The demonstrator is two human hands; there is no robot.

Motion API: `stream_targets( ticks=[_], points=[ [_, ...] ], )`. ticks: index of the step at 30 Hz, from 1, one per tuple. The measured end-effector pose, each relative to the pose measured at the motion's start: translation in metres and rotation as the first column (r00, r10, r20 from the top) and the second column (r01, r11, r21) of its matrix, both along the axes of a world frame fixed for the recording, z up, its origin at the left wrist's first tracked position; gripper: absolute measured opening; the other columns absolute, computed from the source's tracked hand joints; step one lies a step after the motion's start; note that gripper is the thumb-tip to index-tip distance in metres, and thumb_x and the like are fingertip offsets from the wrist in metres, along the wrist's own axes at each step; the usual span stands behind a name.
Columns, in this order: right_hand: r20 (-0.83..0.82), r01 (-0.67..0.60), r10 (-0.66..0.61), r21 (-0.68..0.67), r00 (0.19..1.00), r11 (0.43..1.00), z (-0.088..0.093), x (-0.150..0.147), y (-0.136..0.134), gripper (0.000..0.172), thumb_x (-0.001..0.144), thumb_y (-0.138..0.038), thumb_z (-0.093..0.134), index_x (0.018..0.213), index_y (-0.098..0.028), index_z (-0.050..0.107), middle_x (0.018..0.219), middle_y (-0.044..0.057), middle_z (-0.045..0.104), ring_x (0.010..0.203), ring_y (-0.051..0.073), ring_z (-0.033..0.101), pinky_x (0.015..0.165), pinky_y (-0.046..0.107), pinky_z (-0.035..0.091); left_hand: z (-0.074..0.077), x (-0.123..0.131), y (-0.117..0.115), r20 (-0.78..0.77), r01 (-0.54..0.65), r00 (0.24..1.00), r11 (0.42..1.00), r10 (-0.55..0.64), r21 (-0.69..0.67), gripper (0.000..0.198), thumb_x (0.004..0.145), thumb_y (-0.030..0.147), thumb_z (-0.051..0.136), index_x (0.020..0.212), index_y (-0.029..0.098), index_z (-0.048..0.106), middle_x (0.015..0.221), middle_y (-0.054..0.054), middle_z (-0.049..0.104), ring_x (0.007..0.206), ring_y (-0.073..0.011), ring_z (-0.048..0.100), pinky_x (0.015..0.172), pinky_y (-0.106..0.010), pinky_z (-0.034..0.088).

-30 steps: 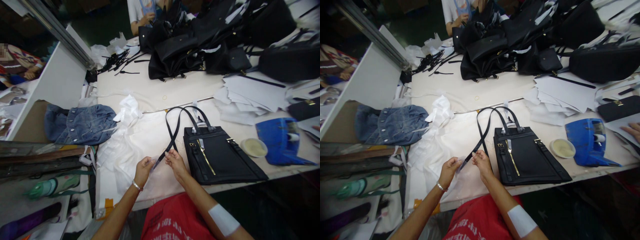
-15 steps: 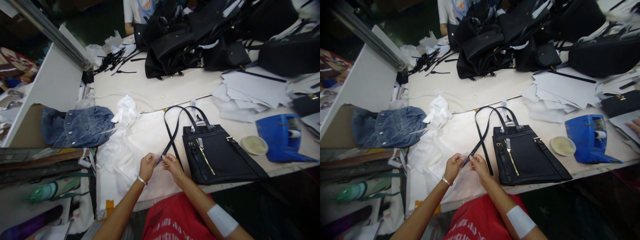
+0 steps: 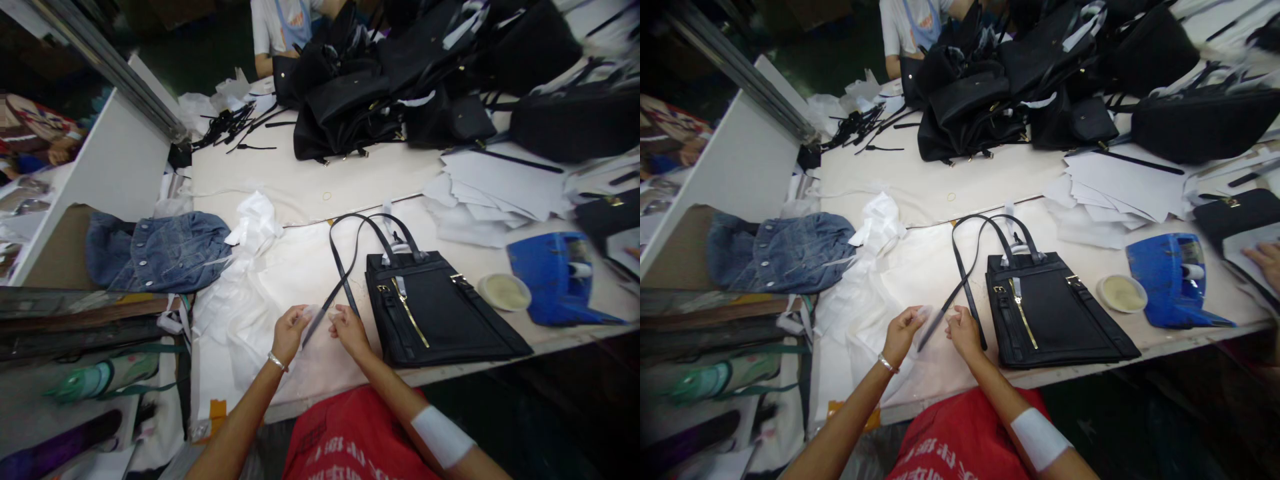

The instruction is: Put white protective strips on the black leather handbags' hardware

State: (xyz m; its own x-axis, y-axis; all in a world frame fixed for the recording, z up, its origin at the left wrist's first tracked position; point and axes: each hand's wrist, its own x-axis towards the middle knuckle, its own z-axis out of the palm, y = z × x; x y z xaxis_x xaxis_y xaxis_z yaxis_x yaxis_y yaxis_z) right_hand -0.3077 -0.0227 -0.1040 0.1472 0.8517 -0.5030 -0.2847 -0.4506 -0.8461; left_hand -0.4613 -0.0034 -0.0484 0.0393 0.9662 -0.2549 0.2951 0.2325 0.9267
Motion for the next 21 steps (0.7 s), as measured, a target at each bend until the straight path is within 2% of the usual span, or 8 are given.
stream_targets(
  ticks=[4,8,11,14,16,18,19,21],
  points=[
    [0.363,-0.153,0.106,0.103,0.926,0.983,0.019,0.016,-0.021,0.031,0.082,-0.038,0.049,0.109,-0.022,0.052,0.082,0.003,0.063,0.062,0.016,0.060,0.057,0.030,0.051,0.006,-0.005,-0.008,0.081,0.076,0.995,0.987,-0.065,-0.144,0.021,0.075,0.038,0.062,0.074,0.016,0.064,0.072,-0.001,0.066,0.071,-0.0158,0.057,0.068,-0.026,0.042],
    [0.809,-0.283,0.070,0.122,0.583,0.951,0.019,0.028,-0.041,0.039,0.086,-0.025,0.045,0.124,-0.017,0.043,0.115,0.015,0.054,0.104,0.027,0.055,0.086,0.039,0.047,0.004,-0.004,-0.015,0.126,0.123,0.987,0.965,-0.095,-0.233,0.025,0.074,0.039,0.064,0.070,0.015,0.064,0.069,-0.002,0.066,0.066,-0.0141,0.056,0.064,-0.025,0.040],
    [0.913,-0.320,0.193,-0.073,0.360,0.945,0.008,0.030,-0.046,0.041,0.085,-0.013,0.041,0.126,-0.014,0.041,0.116,0.020,0.050,0.093,0.027,0.059,0.073,0.036,0.049,-0.001,-0.005,-0.021,0.135,0.145,0.984,0.954,-0.113,-0.262,0.025,0.073,0.039,0.064,0.068,0.015,0.063,0.067,-0.001,0.065,0.062,-0.0128,0.054,0.061,-0.024,0.037],
    [0.927,-0.318,0.294,-0.212,0.234,0.924,0.000,0.029,-0.044,0.041,0.083,-0.002,0.033,0.118,-0.015,0.049,0.107,0.019,0.054,0.075,0.022,0.061,0.062,0.032,0.047,-0.008,-0.009,-0.026,0.130,0.165,0.983,0.946,-0.133,-0.278,0.025,0.072,0.039,0.065,0.067,0.014,0.063,0.065,-0.001,0.064,0.062,-0.0128,0.053,0.061,-0.024,0.037],
    [0.925,-0.303,0.301,-0.226,0.232,0.926,0.000,0.028,-0.041,0.039,0.082,0.001,0.030,0.109,-0.015,0.054,0.101,0.018,0.057,0.074,0.020,0.061,0.062,0.031,0.045,-0.014,-0.013,-0.030,0.106,0.172,0.983,0.944,-0.147,-0.280,0.026,0.071,0.040,0.065,0.066,0.014,0.063,0.065,-0.001,0.064,0.062,-0.0132,0.053,0.061,-0.024,0.037],
    [0.903,-0.266,0.271,-0.186,0.334,0.946,0.001,0.030,-0.037,0.032,0.080,0.001,0.036,0.099,-0.014,0.056,0.096,0.017,0.059,0.075,0.020,0.061,0.064,0.030,0.045,-0.020,-0.017,-0.032,0.085,0.175,0.984,0.946,-0.158,-0.273,0.027,0.071,0.041,0.065,0.066,0.014,0.063,0.065,-0.001,0.064,0.062,-0.0134,0.053,0.061,-0.024,0.037],
    [0.868,-0.242,0.244,-0.149,0.433,0.959,0.001,0.031,-0.036,0.027,0.078,0.000,0.041,0.095,-0.015,0.056,0.092,0.015,0.060,0.076,0.020,0.061,0.066,0.030,0.046,-0.023,-0.019,-0.034,0.079,0.175,0.984,0.948,-0.159,-0.267,0.028,0.071,0.041,0.064,0.067,0.014,0.063,0.065,-0.001,0.064,0.061,-0.0133,0.053,0.060,-0.024,0.037],
    [0.667,-0.180,0.194,-0.091,0.720,0.979,0.002,0.033,-0.034,0.019,0.072,-0.005,0.053,0.087,-0.016,0.056,0.080,0.009,0.061,0.072,0.018,0.060,0.066,0.030,0.047,-0.029,-0.023,-0.037,0.069,0.165,0.986,0.952,-0.152,-0.259,0.029,0.072,0.042,0.064,0.067,0.014,0.063,0.064,-0.001,0.064,0.060,-0.0131,0.053,0.059,-0.024,0.037]
  ],
)
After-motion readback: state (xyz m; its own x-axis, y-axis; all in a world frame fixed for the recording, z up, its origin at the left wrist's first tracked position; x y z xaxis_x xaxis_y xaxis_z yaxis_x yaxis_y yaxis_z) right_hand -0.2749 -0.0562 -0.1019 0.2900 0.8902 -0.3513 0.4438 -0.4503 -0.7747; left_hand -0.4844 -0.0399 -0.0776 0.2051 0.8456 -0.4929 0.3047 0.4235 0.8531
